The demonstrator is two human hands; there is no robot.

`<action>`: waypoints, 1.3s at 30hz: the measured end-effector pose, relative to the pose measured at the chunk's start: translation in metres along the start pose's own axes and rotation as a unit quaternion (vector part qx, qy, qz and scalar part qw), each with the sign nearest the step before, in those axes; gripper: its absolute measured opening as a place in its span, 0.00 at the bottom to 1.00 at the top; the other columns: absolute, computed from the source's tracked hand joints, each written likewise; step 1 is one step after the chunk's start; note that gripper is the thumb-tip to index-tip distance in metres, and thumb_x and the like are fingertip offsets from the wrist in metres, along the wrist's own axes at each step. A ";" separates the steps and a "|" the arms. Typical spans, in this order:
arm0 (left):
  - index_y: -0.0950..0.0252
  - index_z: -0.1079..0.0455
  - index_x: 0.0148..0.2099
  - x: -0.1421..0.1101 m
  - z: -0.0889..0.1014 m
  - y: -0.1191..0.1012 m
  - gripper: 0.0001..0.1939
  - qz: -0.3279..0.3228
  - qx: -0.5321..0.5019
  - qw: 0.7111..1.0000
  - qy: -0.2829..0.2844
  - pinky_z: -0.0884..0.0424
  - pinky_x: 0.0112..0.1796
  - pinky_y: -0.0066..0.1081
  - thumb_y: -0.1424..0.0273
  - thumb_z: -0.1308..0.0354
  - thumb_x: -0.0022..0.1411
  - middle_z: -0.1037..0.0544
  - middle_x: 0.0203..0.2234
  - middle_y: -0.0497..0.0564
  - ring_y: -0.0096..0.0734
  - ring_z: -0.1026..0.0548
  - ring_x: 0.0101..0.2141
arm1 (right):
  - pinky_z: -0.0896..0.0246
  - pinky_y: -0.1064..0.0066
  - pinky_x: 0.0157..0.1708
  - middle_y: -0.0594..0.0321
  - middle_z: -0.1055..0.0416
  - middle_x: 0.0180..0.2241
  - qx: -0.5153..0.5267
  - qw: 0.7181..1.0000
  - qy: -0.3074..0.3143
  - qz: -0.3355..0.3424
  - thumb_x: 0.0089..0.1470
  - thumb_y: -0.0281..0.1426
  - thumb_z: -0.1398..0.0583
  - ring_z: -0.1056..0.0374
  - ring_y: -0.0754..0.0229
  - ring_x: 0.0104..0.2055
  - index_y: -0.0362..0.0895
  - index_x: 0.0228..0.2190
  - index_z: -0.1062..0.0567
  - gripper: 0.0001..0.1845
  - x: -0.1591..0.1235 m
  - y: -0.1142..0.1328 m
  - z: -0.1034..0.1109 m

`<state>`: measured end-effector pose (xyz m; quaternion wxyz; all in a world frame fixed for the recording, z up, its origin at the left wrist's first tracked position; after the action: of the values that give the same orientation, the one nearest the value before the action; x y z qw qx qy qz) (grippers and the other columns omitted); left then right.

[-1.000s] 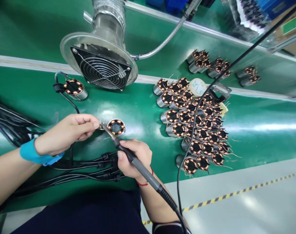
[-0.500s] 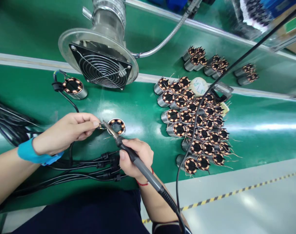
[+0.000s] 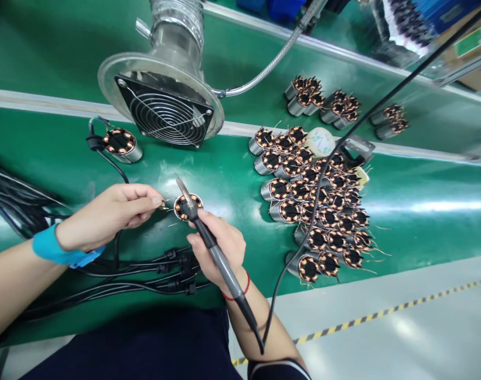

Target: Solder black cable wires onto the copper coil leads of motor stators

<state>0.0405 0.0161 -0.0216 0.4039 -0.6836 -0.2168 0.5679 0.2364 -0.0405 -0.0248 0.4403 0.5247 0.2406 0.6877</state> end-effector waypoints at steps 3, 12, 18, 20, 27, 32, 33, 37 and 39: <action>0.68 0.32 0.30 -0.001 0.000 0.000 0.09 0.001 0.002 1.000 0.002 0.52 0.18 0.19 0.66 0.43 0.59 0.42 0.15 0.41 0.16 0.47 0.17 | 0.25 0.66 0.35 0.59 0.23 0.44 0.021 0.998 0.058 -0.016 0.61 0.29 0.44 0.23 0.60 0.34 0.49 0.60 0.41 0.27 0.010 0.009 -0.003; 0.67 0.33 0.29 -0.002 -0.002 0.000 0.10 -0.004 0.000 1.000 0.007 0.52 0.19 0.19 0.65 0.44 0.59 0.43 0.15 0.40 0.16 0.47 0.18 | 0.34 0.59 0.46 0.57 0.27 0.46 -0.162 0.973 0.155 -0.057 0.56 0.23 0.45 0.31 0.55 0.47 0.46 0.51 0.35 0.20 0.041 0.029 -0.018; 0.67 0.33 0.30 -0.002 -0.002 -0.001 0.10 -0.001 -0.010 1.000 0.004 0.52 0.19 0.19 0.66 0.43 0.58 0.42 0.16 0.40 0.16 0.47 0.17 | 0.37 0.60 0.47 0.61 0.26 0.42 -0.155 0.980 0.110 -0.051 0.57 0.24 0.44 0.31 0.57 0.45 0.48 0.52 0.36 0.21 0.035 0.016 -0.028; 0.67 0.33 0.30 -0.002 -0.002 -0.001 0.09 -0.005 -0.012 1.000 0.007 0.52 0.19 0.19 0.66 0.43 0.58 0.42 0.15 0.40 0.16 0.47 0.17 | 0.38 0.60 0.47 0.62 0.26 0.40 -0.155 0.983 0.089 -0.035 0.57 0.25 0.44 0.32 0.57 0.44 0.48 0.53 0.37 0.22 0.034 0.016 -0.030; 0.65 0.38 0.31 -0.005 -0.003 -0.002 0.05 -0.052 -0.036 0.998 -0.005 0.50 0.18 0.19 0.70 0.47 0.59 0.39 0.15 0.39 0.16 0.45 0.16 | 0.41 0.60 0.47 0.65 0.26 0.33 -0.192 0.974 0.119 0.017 0.58 0.24 0.45 0.33 0.59 0.39 0.46 0.49 0.33 0.17 0.035 0.017 -0.043; 0.63 0.39 0.33 -0.013 0.000 -0.005 0.05 -0.157 0.071 0.984 -0.052 0.39 0.23 0.23 0.69 0.49 0.62 0.33 0.19 0.42 0.21 0.36 0.20 | 0.38 0.62 0.46 0.68 0.26 0.31 -0.088 0.994 0.068 -0.023 0.56 0.25 0.42 0.31 0.61 0.38 0.49 0.51 0.36 0.21 0.032 0.009 -0.043; 0.63 0.38 0.34 -0.016 0.000 -0.007 0.05 -0.196 0.118 0.972 -0.060 0.35 0.26 0.25 0.68 0.49 0.63 0.30 0.23 0.44 0.23 0.32 0.23 | 0.38 0.62 0.46 0.68 0.26 0.31 -0.061 0.996 0.062 -0.034 0.55 0.25 0.42 0.30 0.61 0.37 0.49 0.51 0.36 0.22 0.031 0.007 -0.042; 0.64 0.32 0.35 -0.028 -0.003 -0.014 0.10 -0.338 0.296 0.891 -0.065 0.31 0.43 0.33 0.69 0.52 0.66 0.25 0.40 0.53 0.33 0.28 0.41 | 0.35 0.62 0.45 0.67 0.26 0.32 0.015 0.995 0.053 -0.077 0.56 0.26 0.41 0.30 0.61 0.38 0.49 0.53 0.39 0.24 0.024 -0.001 -0.043; 0.64 0.30 0.37 -0.030 -0.004 -0.016 0.11 -0.358 0.339 0.869 -0.048 0.33 0.45 0.33 0.71 0.54 0.67 0.25 0.40 0.54 0.33 0.28 0.42 | 0.35 0.63 0.45 0.66 0.26 0.33 0.026 0.995 0.048 -0.088 0.57 0.26 0.41 0.30 0.61 0.39 0.49 0.54 0.40 0.25 0.022 -0.003 -0.044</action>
<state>0.0391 0.0012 0.0089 0.7755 -0.3525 -0.2599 0.4548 0.1949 -0.0141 -0.0310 0.4735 0.4791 0.3241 0.6642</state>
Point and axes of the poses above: each hand's wrist, its own x-axis towards the middle knuckle, its own z-axis out of the back of the hand, y = z × x, the point moved 3 cm from there along x, towards the middle knuckle
